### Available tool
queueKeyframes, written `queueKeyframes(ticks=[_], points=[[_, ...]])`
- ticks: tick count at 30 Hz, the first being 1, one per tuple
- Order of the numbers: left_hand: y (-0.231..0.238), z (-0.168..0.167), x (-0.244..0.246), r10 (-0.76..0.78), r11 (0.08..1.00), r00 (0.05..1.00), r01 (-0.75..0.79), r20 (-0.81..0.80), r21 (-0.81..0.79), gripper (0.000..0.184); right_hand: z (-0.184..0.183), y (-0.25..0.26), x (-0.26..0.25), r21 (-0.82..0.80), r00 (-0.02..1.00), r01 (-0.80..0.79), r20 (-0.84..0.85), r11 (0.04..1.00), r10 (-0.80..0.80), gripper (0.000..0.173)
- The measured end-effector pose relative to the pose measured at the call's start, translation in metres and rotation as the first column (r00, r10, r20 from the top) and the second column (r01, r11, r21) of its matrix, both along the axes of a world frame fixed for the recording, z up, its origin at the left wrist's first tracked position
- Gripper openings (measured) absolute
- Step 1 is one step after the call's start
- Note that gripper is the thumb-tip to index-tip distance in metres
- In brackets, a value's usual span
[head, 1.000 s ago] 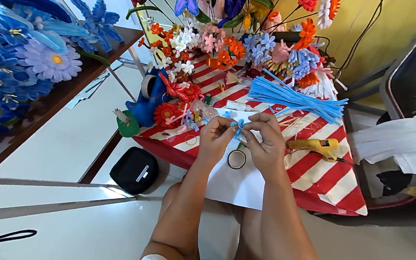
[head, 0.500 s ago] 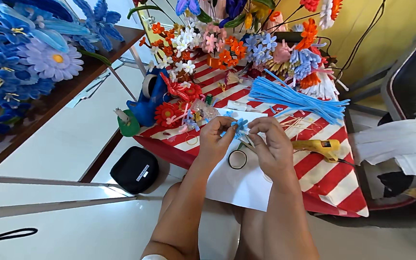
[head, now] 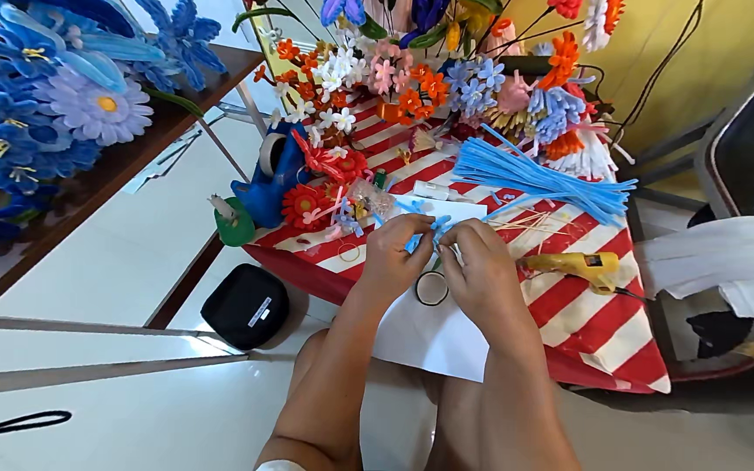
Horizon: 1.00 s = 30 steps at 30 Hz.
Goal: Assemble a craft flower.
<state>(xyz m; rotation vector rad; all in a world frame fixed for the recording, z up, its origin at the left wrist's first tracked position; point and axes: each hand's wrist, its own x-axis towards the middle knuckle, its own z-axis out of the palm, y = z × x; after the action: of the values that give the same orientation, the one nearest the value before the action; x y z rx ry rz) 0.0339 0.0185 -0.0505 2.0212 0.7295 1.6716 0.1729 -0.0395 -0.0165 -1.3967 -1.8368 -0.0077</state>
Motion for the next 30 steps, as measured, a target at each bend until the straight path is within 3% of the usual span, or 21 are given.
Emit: queueKeyframes(ticks=[4,9,18,24,30], points=[[0.001,-0.002,0.002,0.021,0.997,0.997,-0.015,-0.077,0.082,0.009,-0.004,0.003,-0.006,0.034,0.995,0.093,0.029,0.995,-0.094,0.011],[0.000,-0.002,0.002,-0.043,0.999,0.997,0.043,-0.069,0.003,0.011,-0.006,0.006,-0.005,0.053,0.992,0.121,-0.026,0.991,-0.120,0.009],[-0.004,0.005,-0.002,-0.180,0.957,0.978,0.198,0.100,-0.214,0.010,-0.010,0.011,0.005,-0.016,0.963,-0.113,-0.246,0.993,0.106,0.011],[-0.007,0.007,-0.001,-0.228,0.951,0.958,0.257,0.174,-0.169,0.019,-0.008,0.012,0.008,-0.046,0.773,-0.202,-0.621,0.978,0.131,0.006],[-0.003,0.000,0.005,-0.098,0.995,0.988,0.096,0.118,0.020,0.008,-0.008,0.013,0.006,0.029,0.594,-0.244,-0.785,0.969,0.173,0.011]])
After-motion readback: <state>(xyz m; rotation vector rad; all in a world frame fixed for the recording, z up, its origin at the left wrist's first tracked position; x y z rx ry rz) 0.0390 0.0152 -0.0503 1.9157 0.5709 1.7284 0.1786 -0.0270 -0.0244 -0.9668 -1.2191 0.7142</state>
